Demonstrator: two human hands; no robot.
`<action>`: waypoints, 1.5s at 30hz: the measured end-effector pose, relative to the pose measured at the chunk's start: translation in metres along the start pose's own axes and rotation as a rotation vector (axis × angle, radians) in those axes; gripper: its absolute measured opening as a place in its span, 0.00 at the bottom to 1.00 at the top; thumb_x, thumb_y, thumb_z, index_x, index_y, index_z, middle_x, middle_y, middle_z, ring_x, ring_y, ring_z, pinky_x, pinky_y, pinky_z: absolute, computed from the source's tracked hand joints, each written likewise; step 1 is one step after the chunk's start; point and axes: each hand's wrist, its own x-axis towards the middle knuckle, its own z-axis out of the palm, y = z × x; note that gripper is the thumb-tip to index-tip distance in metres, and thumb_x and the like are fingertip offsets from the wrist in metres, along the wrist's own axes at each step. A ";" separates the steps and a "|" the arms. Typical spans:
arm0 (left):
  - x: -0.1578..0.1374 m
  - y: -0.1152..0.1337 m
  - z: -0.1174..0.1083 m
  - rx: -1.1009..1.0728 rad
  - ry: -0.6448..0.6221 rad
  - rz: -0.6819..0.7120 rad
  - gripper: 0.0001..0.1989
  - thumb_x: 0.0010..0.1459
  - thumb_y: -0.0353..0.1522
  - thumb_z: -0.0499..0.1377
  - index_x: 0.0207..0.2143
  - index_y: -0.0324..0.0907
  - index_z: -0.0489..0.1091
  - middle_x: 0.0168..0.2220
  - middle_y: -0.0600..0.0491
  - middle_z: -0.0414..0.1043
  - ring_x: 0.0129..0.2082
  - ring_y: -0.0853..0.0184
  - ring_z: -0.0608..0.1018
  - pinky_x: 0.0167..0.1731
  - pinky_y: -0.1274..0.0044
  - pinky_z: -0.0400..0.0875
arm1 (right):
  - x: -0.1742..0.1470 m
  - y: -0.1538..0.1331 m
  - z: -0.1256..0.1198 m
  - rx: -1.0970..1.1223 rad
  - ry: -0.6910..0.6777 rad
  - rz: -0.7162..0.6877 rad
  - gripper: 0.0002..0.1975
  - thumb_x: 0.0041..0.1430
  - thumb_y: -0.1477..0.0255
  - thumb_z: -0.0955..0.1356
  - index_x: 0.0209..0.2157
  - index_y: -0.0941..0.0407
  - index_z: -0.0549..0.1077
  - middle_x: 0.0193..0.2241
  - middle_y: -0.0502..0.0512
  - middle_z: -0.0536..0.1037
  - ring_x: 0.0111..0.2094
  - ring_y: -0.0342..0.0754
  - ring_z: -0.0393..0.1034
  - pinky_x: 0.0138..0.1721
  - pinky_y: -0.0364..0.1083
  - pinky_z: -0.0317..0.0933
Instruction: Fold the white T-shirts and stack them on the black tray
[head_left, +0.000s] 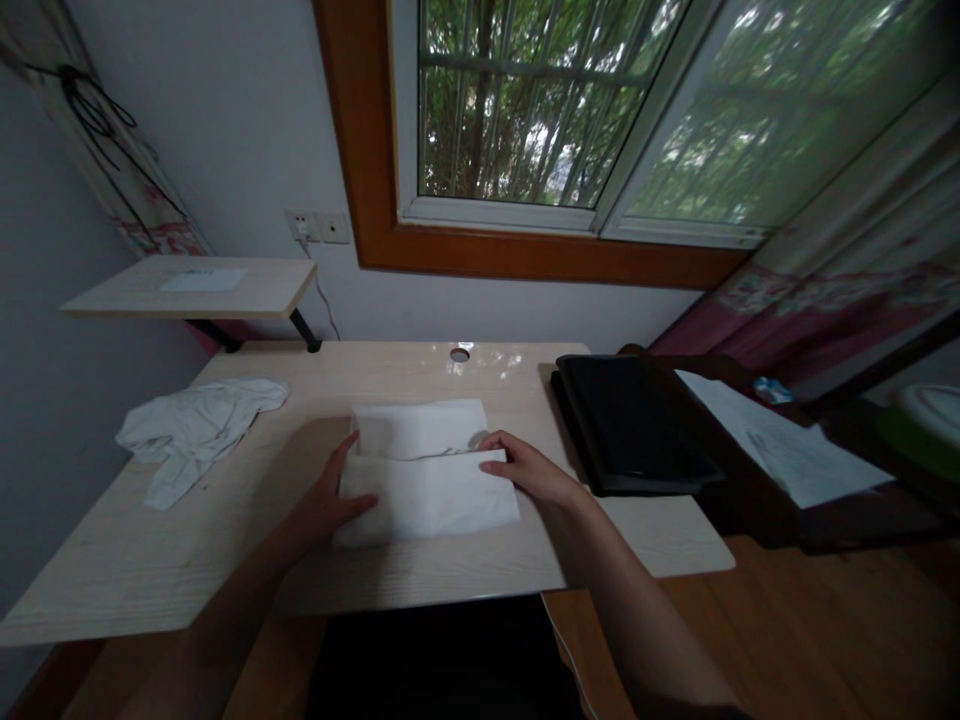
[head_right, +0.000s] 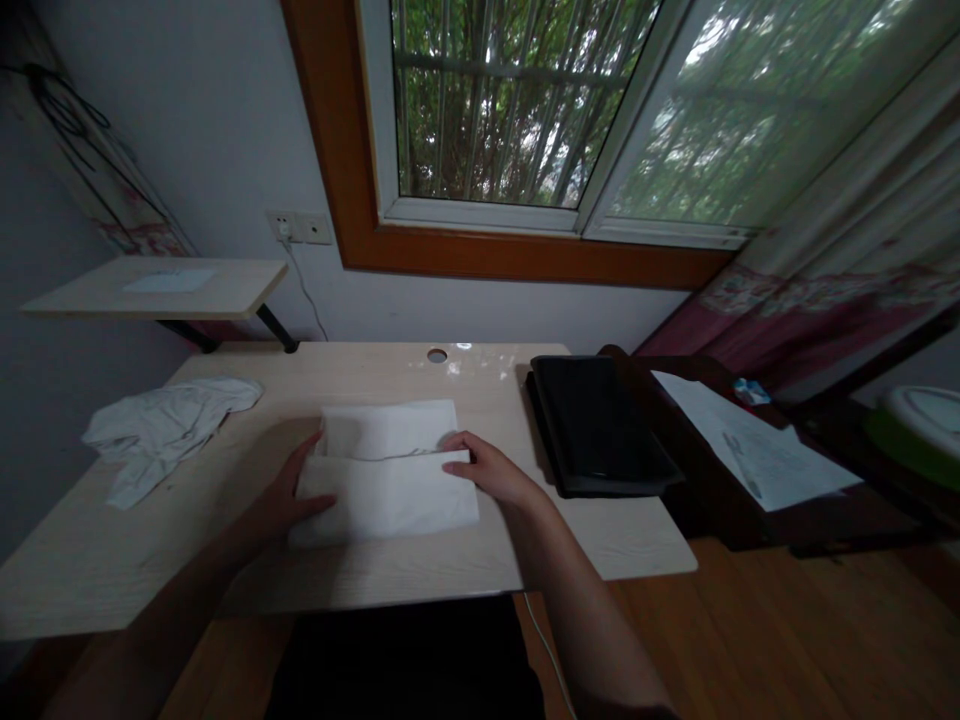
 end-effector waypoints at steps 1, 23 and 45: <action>-0.001 0.001 -0.001 0.011 -0.009 0.002 0.57 0.52 0.47 0.68 0.74 0.47 0.38 0.70 0.39 0.55 0.63 0.46 0.70 0.62 0.55 0.66 | -0.001 0.001 0.000 0.012 0.004 -0.009 0.22 0.55 0.58 0.76 0.47 0.53 0.73 0.44 0.53 0.74 0.43 0.49 0.68 0.44 0.46 0.61; -0.021 0.058 -0.029 -0.035 -0.023 0.071 0.60 0.49 0.46 0.71 0.75 0.52 0.38 0.67 0.43 0.61 0.59 0.46 0.74 0.55 0.59 0.74 | -0.004 -0.062 -0.022 0.122 -0.057 -0.029 0.23 0.51 0.62 0.78 0.46 0.51 0.71 0.40 0.51 0.73 0.39 0.48 0.67 0.39 0.45 0.62; 0.020 0.017 -0.015 -0.011 -0.088 -0.046 0.54 0.50 0.47 0.69 0.73 0.45 0.48 0.63 0.40 0.67 0.58 0.48 0.75 0.54 0.62 0.73 | 0.018 -0.003 -0.015 0.058 -0.104 0.077 0.34 0.47 0.65 0.78 0.56 0.52 0.70 0.49 0.55 0.76 0.47 0.52 0.71 0.49 0.51 0.66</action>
